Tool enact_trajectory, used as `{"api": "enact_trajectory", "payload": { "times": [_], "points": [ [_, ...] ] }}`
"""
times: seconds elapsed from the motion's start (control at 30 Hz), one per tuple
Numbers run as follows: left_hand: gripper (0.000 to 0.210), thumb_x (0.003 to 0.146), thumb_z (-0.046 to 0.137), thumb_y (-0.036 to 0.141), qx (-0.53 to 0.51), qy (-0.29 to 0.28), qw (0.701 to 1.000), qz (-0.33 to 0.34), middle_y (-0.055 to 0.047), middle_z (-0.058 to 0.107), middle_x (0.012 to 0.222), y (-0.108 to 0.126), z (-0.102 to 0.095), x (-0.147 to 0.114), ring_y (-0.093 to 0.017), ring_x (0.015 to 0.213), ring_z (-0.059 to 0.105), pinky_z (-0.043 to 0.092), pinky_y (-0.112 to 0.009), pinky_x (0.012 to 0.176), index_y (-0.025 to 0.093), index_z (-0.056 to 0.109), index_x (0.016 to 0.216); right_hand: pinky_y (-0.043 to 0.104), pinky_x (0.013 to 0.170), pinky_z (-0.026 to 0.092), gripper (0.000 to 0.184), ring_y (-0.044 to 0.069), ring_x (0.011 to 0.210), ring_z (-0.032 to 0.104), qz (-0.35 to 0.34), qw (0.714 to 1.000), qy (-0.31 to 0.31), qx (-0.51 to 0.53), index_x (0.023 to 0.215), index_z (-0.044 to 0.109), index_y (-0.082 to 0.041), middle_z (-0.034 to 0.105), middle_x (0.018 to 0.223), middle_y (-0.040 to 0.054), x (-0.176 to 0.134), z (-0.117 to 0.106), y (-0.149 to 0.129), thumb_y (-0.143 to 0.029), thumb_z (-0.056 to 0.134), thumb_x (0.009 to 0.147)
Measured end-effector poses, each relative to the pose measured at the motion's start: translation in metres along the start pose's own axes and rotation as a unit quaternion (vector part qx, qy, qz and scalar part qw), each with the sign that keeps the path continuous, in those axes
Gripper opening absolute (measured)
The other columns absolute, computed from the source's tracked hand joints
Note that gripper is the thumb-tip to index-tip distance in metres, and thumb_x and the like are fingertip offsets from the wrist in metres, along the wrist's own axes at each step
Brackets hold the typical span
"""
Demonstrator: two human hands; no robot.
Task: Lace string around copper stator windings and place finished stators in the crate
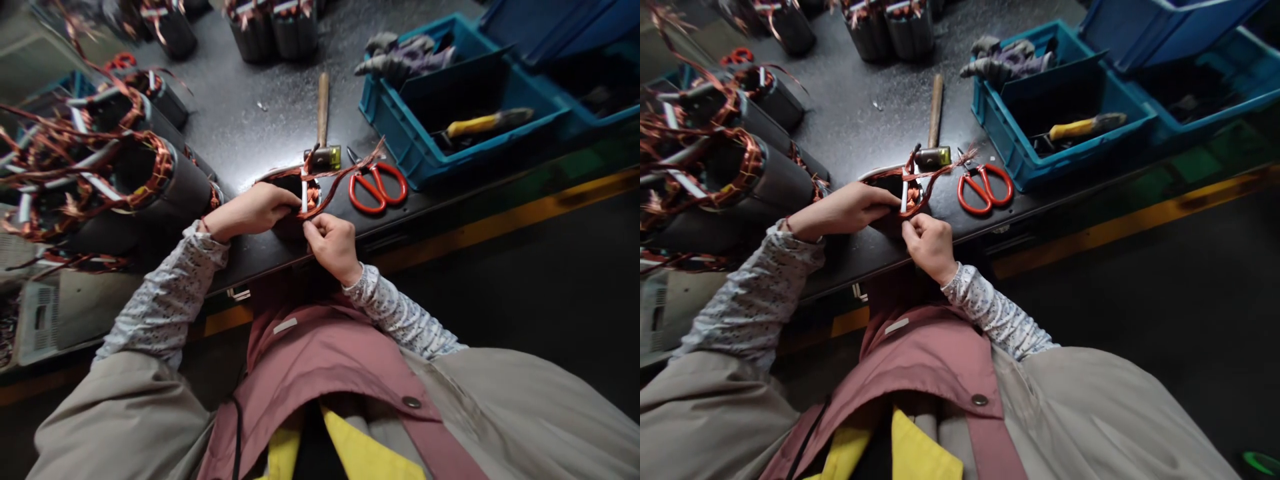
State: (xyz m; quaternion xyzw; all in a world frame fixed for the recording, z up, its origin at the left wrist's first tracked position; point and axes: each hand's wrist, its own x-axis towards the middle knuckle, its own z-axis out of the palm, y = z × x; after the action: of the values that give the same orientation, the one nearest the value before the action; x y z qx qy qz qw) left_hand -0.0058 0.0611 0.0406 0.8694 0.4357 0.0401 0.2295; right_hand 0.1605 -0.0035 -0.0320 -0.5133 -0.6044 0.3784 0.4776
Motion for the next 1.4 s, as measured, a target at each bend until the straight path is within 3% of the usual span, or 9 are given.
{"api": "enact_trajectory", "payload": {
  "times": [0.4, 0.53, 0.63, 0.73, 0.87, 0.93, 1.1, 1.27, 1.4],
  "points": [
    [0.019, 0.071, 0.058, 0.022, -0.028, 0.008, 0.999, -0.016, 0.0, 0.072, 0.076, -0.001, -0.008, 0.007, -0.015, 0.068, 0.064, 0.047, -0.025, 0.07, 0.021, 0.074, 0.08, 0.024, 0.054, 0.044, 0.026, 0.013, 0.052, 0.059, 0.047, 0.996, -0.053, 0.057, 0.066, 0.059, -0.019, 0.066, 0.057, 0.0006, -0.002, 0.007, 0.002, -0.037, 0.063, 0.084],
    [0.016, 0.075, 0.055, 0.02, 0.052, 0.128, 0.988, -0.073, -0.006, 0.069, 0.075, 0.024, -0.013, 0.002, -0.02, 0.072, 0.064, 0.047, -0.032, 0.074, 0.016, 0.07, 0.073, 0.023, 0.056, 0.046, 0.021, 0.012, 0.055, 0.06, 0.032, 0.991, -0.102, 0.083, 0.073, 0.063, -0.018, 0.069, 0.063, 0.0016, -0.006, -0.008, 0.002, -0.034, 0.058, 0.086],
    [0.016, 0.08, 0.053, 0.022, -0.083, 0.203, 0.967, -0.129, -0.003, 0.066, 0.07, 0.052, 0.002, -0.016, -0.016, 0.062, 0.062, 0.047, -0.028, 0.064, 0.016, 0.067, 0.077, 0.021, 0.046, 0.042, 0.022, 0.009, 0.045, 0.052, 0.079, 0.977, -0.142, 0.139, 0.081, 0.064, -0.017, 0.07, 0.064, 0.0018, -0.013, -0.025, -0.001, -0.037, 0.057, 0.086],
    [0.013, 0.082, 0.054, 0.027, -0.3, 0.262, 0.898, -0.19, 0.0, 0.063, 0.067, 0.076, 0.046, -0.037, -0.011, 0.053, 0.057, 0.044, -0.023, 0.052, 0.018, 0.062, 0.077, 0.02, 0.04, 0.037, 0.028, 0.007, 0.04, 0.045, 0.129, 0.959, -0.17, 0.186, 0.083, 0.064, -0.016, 0.069, 0.063, 0.0019, -0.023, -0.037, -0.001, -0.043, 0.059, 0.084],
    [0.016, 0.076, 0.063, 0.034, -0.527, 0.377, 0.72, -0.249, -0.001, 0.063, 0.076, 0.096, 0.101, -0.041, -0.012, 0.067, 0.059, 0.05, -0.022, 0.059, 0.019, 0.059, 0.077, 0.02, 0.041, 0.039, 0.027, 0.007, 0.04, 0.046, 0.106, 0.959, -0.216, 0.153, 0.084, 0.064, -0.016, 0.068, 0.063, 0.0014, -0.035, -0.042, 0.005, -0.041, 0.055, 0.086],
    [0.017, 0.075, 0.064, 0.034, -0.593, 0.389, 0.667, -0.23, 0.0, 0.062, 0.072, 0.101, 0.11, -0.036, -0.01, 0.062, 0.058, 0.049, -0.021, 0.057, 0.019, 0.059, 0.076, 0.022, 0.047, 0.044, 0.025, 0.009, 0.046, 0.053, 0.046, 0.962, -0.251, 0.095, 0.08, 0.065, -0.017, 0.068, 0.065, 0.0016, -0.034, -0.047, 0.008, -0.037, 0.053, 0.088],
    [0.01, 0.075, 0.064, 0.028, -0.529, 0.377, 0.72, -0.244, 0.003, 0.062, 0.061, 0.1, 0.106, -0.033, -0.005, 0.038, 0.044, 0.038, -0.019, 0.039, 0.019, 0.064, 0.077, 0.028, 0.07, 0.049, 0.023, 0.017, 0.076, 0.064, -0.079, 0.986, -0.139, -0.045, 0.076, 0.069, -0.018, 0.07, 0.079, 0.0061, -0.006, -0.057, 0.003, -0.033, 0.056, 0.086],
    [0.008, 0.077, 0.063, 0.028, -0.443, 0.38, 0.775, -0.243, 0.002, 0.066, 0.065, 0.09, 0.112, -0.045, -0.008, 0.042, 0.05, 0.038, -0.02, 0.038, 0.021, 0.067, 0.077, 0.021, 0.05, 0.043, 0.017, 0.01, 0.051, 0.054, 0.097, 0.952, -0.262, 0.125, 0.066, 0.066, -0.015, 0.062, 0.056, -0.001, 0.025, -0.038, -0.01, -0.031, 0.068, 0.072],
    [0.02, 0.08, 0.063, 0.03, -0.534, 0.391, 0.711, -0.239, 0.002, 0.07, 0.073, 0.098, 0.112, -0.062, -0.006, 0.04, 0.048, 0.048, -0.022, 0.046, 0.021, 0.059, 0.098, 0.017, 0.041, 0.037, 0.023, 0.006, 0.042, 0.049, 0.186, 0.93, -0.246, 0.201, 0.068, 0.063, -0.014, 0.063, 0.054, -0.0018, 0.022, -0.03, -0.013, -0.036, 0.072, 0.069]
  ]
}}
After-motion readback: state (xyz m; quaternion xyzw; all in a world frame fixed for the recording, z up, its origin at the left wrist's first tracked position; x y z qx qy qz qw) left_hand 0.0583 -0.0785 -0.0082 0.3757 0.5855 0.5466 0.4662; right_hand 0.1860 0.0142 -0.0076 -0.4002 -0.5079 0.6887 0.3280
